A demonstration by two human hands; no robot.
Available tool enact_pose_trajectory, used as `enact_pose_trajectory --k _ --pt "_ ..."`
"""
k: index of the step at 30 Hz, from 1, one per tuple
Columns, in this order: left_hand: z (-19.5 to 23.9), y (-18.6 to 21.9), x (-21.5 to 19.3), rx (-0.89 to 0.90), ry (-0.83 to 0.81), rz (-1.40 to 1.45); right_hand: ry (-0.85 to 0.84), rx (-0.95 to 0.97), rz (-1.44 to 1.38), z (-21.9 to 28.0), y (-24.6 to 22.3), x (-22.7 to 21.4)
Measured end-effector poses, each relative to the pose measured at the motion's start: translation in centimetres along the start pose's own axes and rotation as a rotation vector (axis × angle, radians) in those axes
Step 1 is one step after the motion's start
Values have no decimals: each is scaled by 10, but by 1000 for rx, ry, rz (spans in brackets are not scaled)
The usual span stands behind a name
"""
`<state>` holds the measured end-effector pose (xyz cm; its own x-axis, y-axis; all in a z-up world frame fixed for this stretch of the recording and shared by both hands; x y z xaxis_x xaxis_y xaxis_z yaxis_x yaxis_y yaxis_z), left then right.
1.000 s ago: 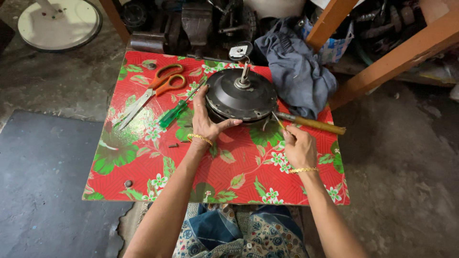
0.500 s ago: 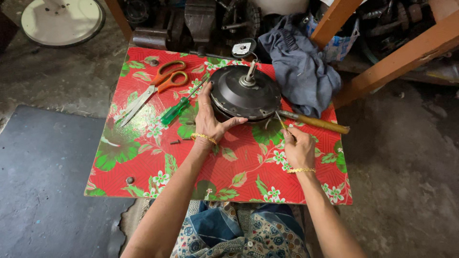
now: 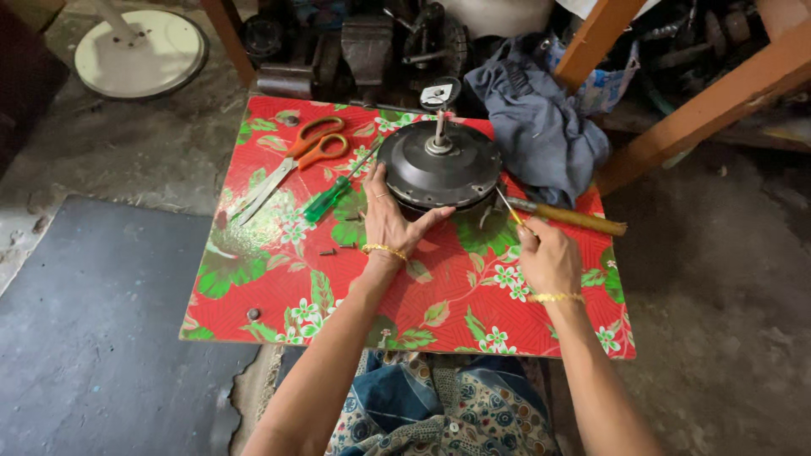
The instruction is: The person uses a screwdriver and a hammer to loosen and remove screws from the housing of an electrical motor. They then separate the motor casing to reveal the internal copper windings and rotor.
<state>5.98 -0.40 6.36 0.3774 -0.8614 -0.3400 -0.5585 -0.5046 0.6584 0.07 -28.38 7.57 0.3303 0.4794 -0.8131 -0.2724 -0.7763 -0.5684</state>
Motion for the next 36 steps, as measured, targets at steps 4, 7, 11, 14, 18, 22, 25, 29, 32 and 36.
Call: enact_pose_trajectory --k 4,7,11,14,18,22,25,29,32,36 --pt "0 -4 1 -56 -47 -95 -74 0 55 25 -23 -7" --pt "1 -1 6 -63 -66 -140 -85 7 85 26 -36 -8" --pt "1 -3 0 -45 -53 -177 -104 -9 109 23 -42 -11" --pt "0 -3 2 -22 -58 -214 -72 -65 170 13 -42 -21" --pt "-3 0 2 59 -20 -75 -93 -145 236 1 -45 -19" --pt "-5 -8 7 16 -29 -19 -103 -120 148 17 -41 0" --pt "-3 -14 10 -18 -41 -40 -108 -87 57 20 -34 11" --pt "-2 -16 11 -49 -49 -6 -29 -134 61 26 -35 16" --pt "-3 -21 13 -78 -58 -72 -56 23 13 26 -22 35" --pt "-3 -20 16 -56 -62 -140 15 -43 -158 27 -31 48"
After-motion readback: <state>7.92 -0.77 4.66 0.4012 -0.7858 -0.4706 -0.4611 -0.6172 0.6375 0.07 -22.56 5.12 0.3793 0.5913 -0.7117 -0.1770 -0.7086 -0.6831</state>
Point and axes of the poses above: each hand's wrist, its own z-axis away from the middle knuckle, its own x-axis out of the palm, y = z × x, the point moved 10 cm from there along -z, towards the middle knuckle, and after that the axes turned 12 degrees about x, right-handed, at the moved point
